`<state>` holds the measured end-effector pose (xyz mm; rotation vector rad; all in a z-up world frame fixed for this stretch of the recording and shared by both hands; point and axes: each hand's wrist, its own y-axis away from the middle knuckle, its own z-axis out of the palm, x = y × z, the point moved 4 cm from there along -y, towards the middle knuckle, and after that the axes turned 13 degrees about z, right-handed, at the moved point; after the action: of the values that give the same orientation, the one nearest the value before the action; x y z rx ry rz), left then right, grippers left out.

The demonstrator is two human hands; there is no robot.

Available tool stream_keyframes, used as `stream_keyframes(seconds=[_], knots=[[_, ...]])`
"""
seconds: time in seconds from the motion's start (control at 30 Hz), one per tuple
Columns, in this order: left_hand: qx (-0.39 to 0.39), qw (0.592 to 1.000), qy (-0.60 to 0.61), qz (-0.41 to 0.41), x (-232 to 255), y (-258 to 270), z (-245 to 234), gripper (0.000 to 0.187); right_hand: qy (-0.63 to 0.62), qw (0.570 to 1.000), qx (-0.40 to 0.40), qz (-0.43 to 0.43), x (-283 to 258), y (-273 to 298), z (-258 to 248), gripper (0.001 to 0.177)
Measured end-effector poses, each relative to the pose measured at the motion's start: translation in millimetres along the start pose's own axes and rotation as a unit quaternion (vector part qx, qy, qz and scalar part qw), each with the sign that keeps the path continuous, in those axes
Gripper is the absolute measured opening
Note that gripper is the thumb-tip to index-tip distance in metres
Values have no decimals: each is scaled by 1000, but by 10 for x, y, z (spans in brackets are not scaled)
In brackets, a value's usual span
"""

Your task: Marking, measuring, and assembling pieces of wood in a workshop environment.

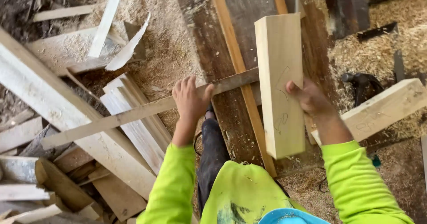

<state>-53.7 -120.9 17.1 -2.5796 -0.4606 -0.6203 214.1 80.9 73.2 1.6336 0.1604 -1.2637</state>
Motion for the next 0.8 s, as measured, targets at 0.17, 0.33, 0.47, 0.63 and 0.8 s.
stream_keyframes(seconds=[0.17, 0.33, 0.47, 0.63, 0.8], knots=[[-246, 961, -29, -125, -229, 100, 208, 49, 403, 911, 87, 3, -866, -220, 416, 97], [-261, 955, -29, -141, -163, 396, 307, 45, 564, 822, 55, 56, -838, -815, 385, 87], [-236, 941, 98, -223, -192, 447, 304, 47, 616, 769, -31, 166, -671, -1249, 355, 79], [-92, 918, 319, -219, -212, 74, 433, 61, 609, 769, -72, 179, -485, -1560, 297, 74], [-86, 891, 397, -205, -210, -84, 560, 61, 635, 762, -54, 117, -311, -1551, 252, 62]])
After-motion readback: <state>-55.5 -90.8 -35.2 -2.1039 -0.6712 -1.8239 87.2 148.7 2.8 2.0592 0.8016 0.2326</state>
